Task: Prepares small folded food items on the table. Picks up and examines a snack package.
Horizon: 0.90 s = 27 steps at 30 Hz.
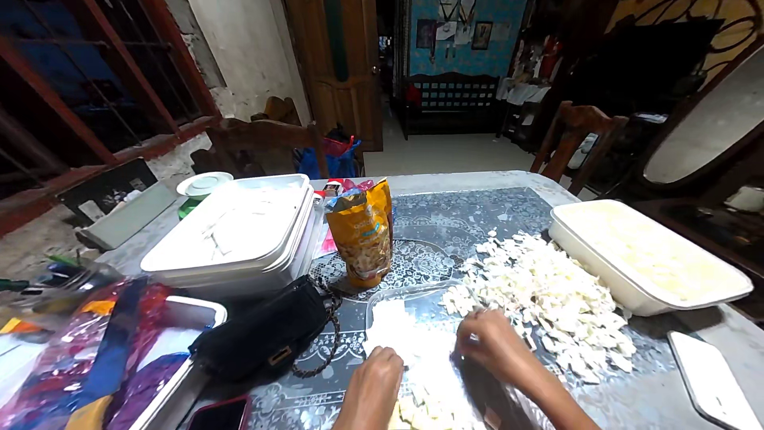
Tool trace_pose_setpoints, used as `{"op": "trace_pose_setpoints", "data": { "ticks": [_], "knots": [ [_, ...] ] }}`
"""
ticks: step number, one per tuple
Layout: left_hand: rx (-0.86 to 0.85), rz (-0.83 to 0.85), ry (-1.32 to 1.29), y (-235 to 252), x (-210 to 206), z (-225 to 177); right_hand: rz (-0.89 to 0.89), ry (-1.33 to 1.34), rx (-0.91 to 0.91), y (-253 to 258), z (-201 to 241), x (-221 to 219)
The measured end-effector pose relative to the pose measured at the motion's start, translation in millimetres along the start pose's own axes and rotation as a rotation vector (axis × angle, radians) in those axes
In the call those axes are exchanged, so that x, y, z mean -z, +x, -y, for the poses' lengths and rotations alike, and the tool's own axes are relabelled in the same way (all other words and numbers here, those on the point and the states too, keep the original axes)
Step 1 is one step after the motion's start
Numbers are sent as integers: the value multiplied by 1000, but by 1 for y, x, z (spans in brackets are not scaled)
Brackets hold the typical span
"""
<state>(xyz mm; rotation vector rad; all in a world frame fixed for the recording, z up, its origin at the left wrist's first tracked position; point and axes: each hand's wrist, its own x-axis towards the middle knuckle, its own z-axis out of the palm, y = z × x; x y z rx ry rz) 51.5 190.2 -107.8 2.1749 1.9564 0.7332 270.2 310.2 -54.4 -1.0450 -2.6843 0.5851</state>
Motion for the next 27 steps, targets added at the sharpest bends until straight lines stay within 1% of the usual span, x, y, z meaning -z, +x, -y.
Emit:
{"op": "trace_pose_setpoints", "data": {
  "ticks": [1, 2, 3, 6, 9, 10, 12, 13, 15, 17, 18, 20, 24, 26, 27],
  "knots": [
    [-11, -20, -14, 0, -1, 1, 149, 45, 51, 1, 3, -5],
    [-16, -27, -38, 0, -1, 2, 253, 73, 90, 3, 6, -11],
    [-16, -29, -59, 0, 0, 4, 312, 84, 115, 4, 7, -17],
    [33, 6, -135, 2, 3, 7, 390, 57, 106, 5, 12, -26],
    [193, 111, -264, 7, 13, 10, 410, 84, 47, 7, 12, -24],
    [244, 114, -322, 8, 16, 11, 390, 126, 19, 7, 13, -22],
    [309, 45, -460, 10, 19, 10, 251, 257, -3, 6, 13, -22],
    [324, 2, -538, 11, 18, 10, 163, 347, -5, 5, 15, -23],
    [346, -27, -715, 11, 13, 8, 25, 554, -13, 4, 20, -30],
    [350, -14, -838, 9, 9, 3, -30, 716, -32, 4, 25, -39],
    [352, -8, -861, 8, 6, 0, -46, 738, -40, 3, 28, -43],
    [361, -3, -858, 7, 2, -6, -94, 679, -37, 0, 33, -49],
    [395, 17, -938, 5, 5, -16, -247, 532, 71, 0, 34, -60],
    [405, 9, -970, 6, 7, -19, -277, 573, 119, 2, 29, -61],
    [405, 0, -978, 6, 8, -18, -262, 650, 114, 3, 26, -60]
  ]
}}
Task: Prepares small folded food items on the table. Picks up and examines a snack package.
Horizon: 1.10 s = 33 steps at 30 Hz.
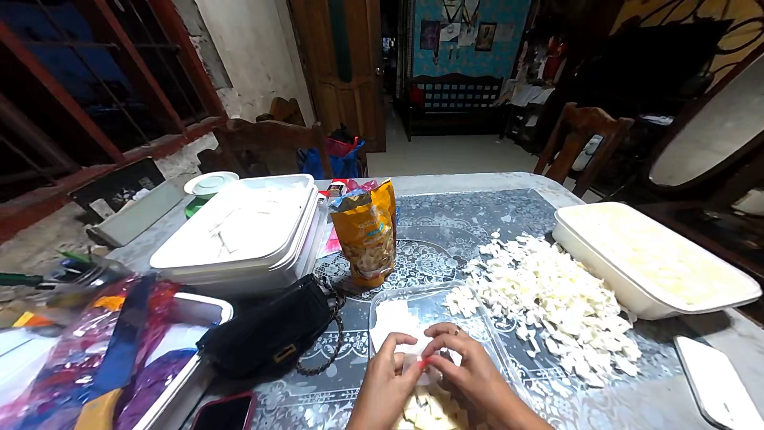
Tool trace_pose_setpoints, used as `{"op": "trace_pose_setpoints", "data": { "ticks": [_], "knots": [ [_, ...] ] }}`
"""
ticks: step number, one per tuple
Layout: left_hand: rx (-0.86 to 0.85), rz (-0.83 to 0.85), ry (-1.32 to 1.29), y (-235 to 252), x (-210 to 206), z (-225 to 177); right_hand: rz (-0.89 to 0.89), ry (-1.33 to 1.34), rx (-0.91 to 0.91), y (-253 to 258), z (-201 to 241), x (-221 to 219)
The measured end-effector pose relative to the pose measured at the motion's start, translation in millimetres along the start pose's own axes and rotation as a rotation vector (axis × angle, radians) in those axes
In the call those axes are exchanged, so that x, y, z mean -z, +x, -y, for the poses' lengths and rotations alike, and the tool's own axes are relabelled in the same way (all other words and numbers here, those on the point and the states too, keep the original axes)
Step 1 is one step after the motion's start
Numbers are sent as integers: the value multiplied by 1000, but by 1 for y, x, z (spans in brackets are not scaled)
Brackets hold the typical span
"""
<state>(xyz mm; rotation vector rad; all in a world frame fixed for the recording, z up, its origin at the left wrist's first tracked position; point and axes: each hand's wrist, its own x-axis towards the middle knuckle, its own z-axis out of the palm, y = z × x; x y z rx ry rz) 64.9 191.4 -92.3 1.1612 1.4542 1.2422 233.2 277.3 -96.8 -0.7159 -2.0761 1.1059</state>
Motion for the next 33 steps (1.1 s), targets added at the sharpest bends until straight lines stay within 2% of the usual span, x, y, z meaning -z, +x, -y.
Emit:
{"op": "trace_pose_setpoints", "data": {
  "ticks": [3, 5, 7, 10, 13, 15, 17, 19, 21, 23, 26, 28, 30, 31, 33],
  "knots": [
    [-29, 20, -8, 2, 5, 2, -37, 230, -129, 4, 7, 5],
    [-57, 31, 11, 3, 5, 4, -18, 176, -127, 4, 8, 4],
    [-25, 55, -25, 3, 6, 4, 39, 10, -28, 0, 4, -2],
    [120, 62, -203, 6, 8, -1, 111, -203, 228, -1, -8, -6],
    [194, 44, -365, 7, 11, -7, 86, -213, 312, 2, -11, -2],
    [200, 47, -356, 5, 11, -13, 4, -121, 196, 1, -6, -1],
    [108, 59, -230, 2, 7, -11, -39, -26, 9, 0, 0, -1],
    [-35, -1, -35, 1, 3, -2, -12, 42, -98, 1, 3, 1],
    [-98, -58, 59, 1, 3, 2, 56, 45, -145, 2, 4, 6],
    [-51, -43, -1, 2, 7, -1, 87, 16, -183, 5, 2, 11],
    [20, -18, -181, 4, 10, -6, 43, -98, -219, 6, 2, 11],
    [46, -51, -293, 4, 8, -8, 84, -173, -121, 2, 6, 6],
    [44, -124, -366, 6, 5, -5, 165, -157, 64, -2, 9, 1],
    [40, -148, -381, 6, 3, -3, 182, -106, 119, -3, 8, -1],
    [16, -112, -351, 6, 3, 0, 102, 57, 126, -3, 2, -4]
  ]
}}
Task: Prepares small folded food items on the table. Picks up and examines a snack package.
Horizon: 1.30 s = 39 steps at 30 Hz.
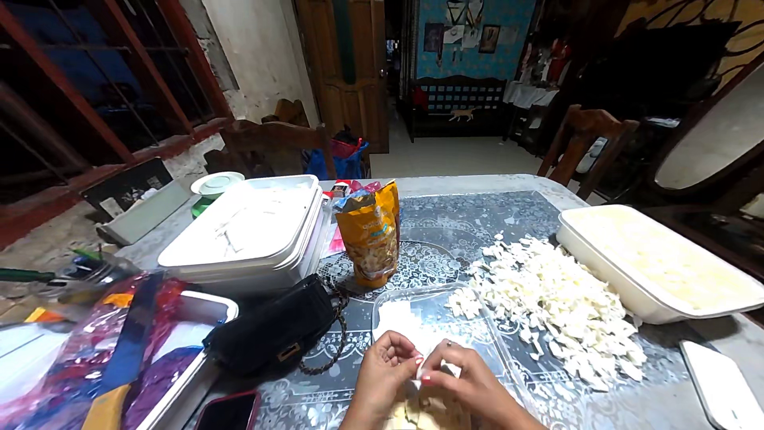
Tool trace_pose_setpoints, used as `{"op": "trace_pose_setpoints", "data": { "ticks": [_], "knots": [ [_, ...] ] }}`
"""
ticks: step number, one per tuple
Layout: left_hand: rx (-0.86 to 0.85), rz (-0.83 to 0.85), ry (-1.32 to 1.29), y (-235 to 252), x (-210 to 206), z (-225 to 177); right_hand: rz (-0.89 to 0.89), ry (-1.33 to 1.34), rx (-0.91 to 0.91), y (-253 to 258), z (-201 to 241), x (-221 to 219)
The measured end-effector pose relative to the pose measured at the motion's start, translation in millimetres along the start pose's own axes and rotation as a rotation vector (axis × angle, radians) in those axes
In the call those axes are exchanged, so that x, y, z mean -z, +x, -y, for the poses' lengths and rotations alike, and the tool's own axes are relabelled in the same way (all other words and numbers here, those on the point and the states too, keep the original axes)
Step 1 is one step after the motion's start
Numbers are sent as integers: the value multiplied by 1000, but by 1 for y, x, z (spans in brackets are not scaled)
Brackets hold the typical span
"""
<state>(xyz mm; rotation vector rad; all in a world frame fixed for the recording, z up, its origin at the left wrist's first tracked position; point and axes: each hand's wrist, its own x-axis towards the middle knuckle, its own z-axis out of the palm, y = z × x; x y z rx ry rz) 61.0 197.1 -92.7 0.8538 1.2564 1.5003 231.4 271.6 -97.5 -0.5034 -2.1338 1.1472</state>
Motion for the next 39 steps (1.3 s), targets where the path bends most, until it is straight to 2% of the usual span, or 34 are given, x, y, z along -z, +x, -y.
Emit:
{"op": "trace_pose_setpoints", "data": {
  "ticks": [2, 3, 5, 7, 9, 11, 12, 14, 16, 18, 20, 23, 25, 27, 31, 34, 37, 39],
  "knots": [
    [-29, 112, 54, -1, 3, -1, -118, 80, -65, 3, -1, 4],
    [-46, 150, 60, -1, 4, -2, -140, 36, -101, 4, -2, 8],
    [-67, 143, 71, -1, 5, -5, -84, -121, -123, 5, -1, 13],
    [-66, 78, 113, 1, 7, -7, 9, -278, 17, 2, -1, 8],
    [-93, 58, 293, 3, 10, -6, 20, -462, 284, 0, -8, -4],
    [-188, 122, 630, 2, 15, -5, -92, -682, 499, 1, -12, -11],
    [-260, 177, 798, 0, 17, -5, -177, -775, 531, 3, -12, -8],
    [-347, 296, 1037, -2, 20, -3, -342, -948, 445, 7, -9, 8],
    [-311, 378, 1174, -4, 18, -3, -463, -1082, 276, 12, -7, 33],
    [-337, 358, 1250, -5, 15, 2, -469, -1094, 106, 15, -8, 54],
    [-425, 294, 1286, -5, 13, 8, -315, -959, -17, 12, -2, 59],
    [-551, 215, 1268, -3, 14, 17, 192, -584, -170, 7, 14, 49],
    [-542, 208, 1225, -2, 15, 17, 455, -465, -177, 7, 20, 37],
    [-471, 211, 1174, -2, 16, 13, 582, -436, -161, 5, 25, 26],
    [-337, 281, 1174, -1, 17, 4, 636, -416, -243, 5, 28, 20],
    [-415, 270, 1219, -2, 15, 9, 640, -408, -290, 8, 27, 25],
    [-477, 237, 1205, -2, 16, 13, 549, -407, -318, 10, 21, 30],
    [-446, 228, 1158, -1, 17, 13, 429, -402, -337, 11, 16, 33]
  ]
}}
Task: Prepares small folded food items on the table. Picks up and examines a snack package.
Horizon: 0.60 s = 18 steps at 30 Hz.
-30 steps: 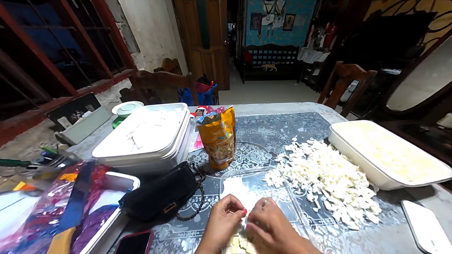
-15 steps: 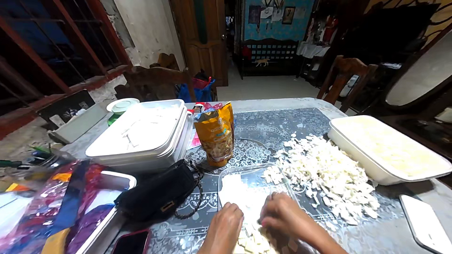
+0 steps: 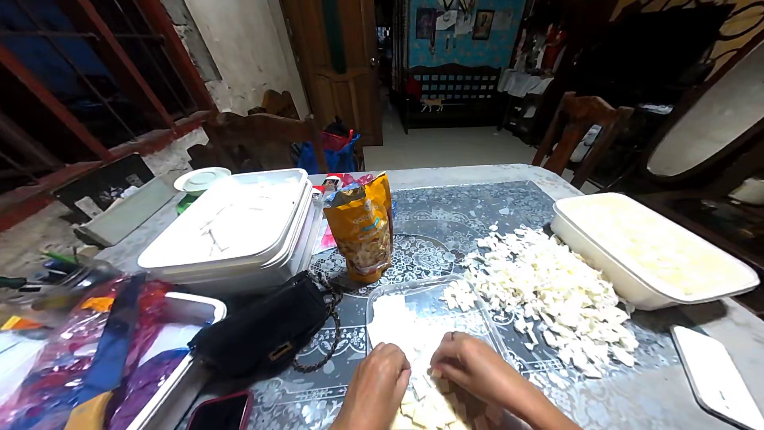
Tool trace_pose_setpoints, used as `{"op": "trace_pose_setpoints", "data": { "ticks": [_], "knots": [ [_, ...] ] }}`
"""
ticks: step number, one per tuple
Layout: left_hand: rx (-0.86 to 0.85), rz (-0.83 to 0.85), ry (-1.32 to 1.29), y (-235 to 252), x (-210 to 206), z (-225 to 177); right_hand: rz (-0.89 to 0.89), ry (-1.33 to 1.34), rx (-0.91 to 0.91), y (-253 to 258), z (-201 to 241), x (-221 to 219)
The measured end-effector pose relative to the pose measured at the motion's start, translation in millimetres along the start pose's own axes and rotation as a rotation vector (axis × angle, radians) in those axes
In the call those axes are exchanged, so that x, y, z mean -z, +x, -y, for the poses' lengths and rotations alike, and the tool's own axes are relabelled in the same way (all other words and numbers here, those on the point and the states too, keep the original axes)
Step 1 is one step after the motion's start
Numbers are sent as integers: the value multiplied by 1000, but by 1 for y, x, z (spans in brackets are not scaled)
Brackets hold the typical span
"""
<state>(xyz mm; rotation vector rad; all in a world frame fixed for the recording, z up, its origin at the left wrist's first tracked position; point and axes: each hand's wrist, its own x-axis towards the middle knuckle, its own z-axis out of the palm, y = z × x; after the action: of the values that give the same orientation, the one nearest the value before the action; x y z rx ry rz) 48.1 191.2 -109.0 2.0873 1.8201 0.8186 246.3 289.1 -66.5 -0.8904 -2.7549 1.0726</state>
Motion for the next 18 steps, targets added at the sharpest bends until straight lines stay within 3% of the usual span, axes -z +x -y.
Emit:
{"op": "trace_pose_setpoints", "data": {
  "ticks": [5, 8, 13, 16, 18],
  "knots": [
    [227, -82, -399, 6, 9, -1, -304, 324, -42, 4, -10, -2],
    [374, -119, -747, 9, 12, -7, -342, 523, 7, 7, -7, -14],
    [452, -132, -1144, 10, 8, -15, -388, 490, 27, 8, -1, -29],
    [428, -324, -1077, 11, 3, -13, -430, 527, 74, 8, -3, -29],
    [242, -561, -698, 9, 1, -7, -489, 520, 95, 8, -6, -24]
  ]
}}
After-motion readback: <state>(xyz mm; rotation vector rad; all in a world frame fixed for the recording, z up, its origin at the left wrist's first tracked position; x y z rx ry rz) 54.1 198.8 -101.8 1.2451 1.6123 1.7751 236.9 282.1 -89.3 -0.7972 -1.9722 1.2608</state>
